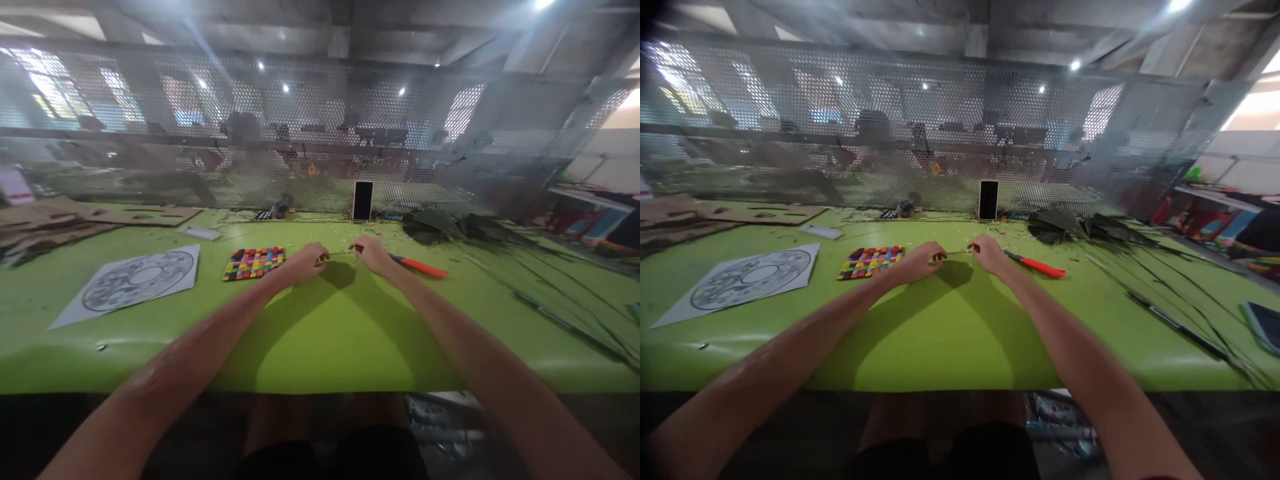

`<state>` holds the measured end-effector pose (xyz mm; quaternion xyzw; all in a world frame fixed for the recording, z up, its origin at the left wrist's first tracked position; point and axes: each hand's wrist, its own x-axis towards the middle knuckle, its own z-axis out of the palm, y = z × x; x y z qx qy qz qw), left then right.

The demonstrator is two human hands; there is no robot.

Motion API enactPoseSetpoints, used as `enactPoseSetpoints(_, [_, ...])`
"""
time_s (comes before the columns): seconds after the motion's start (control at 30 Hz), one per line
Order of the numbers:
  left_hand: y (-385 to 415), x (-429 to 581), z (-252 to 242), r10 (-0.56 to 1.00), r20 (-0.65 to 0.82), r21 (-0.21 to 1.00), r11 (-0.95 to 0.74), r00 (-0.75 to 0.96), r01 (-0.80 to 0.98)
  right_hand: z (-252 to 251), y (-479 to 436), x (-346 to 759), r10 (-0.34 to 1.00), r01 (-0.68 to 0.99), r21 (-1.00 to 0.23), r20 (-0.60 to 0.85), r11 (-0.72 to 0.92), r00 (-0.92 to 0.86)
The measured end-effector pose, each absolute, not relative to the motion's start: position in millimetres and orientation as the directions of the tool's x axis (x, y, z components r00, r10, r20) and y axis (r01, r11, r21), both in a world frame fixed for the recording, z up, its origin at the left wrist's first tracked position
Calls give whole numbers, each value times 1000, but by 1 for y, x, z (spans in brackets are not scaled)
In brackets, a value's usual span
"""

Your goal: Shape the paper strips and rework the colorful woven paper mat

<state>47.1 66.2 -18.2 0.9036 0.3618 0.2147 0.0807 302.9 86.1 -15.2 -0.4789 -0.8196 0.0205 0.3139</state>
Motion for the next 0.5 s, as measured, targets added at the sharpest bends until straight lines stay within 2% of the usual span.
enactPoseSetpoints(0.07, [63,52,-20,665,355,316,-747,657,586,-14,86,301,802,745,-383,497,546,-332])
enactPoseSetpoints(0.2, [58,59,-22,682,396,362,-731,614,578,-9,78,291,895,543,-712,379,445,-237])
enactPoseSetpoints(0.27, [57,62,-22,721,386,425,-693,575,583,-5,71,281,918,416,-821,316,391,-239])
enactPoseSetpoints(0.43, [57,66,-26,758,399,518,-651,516,555,3,52,260,912,203,-911,296,359,-284])
enactPoseSetpoints(0.5, [58,67,-28,758,409,560,-648,508,516,4,51,261,913,170,-926,277,336,-299])
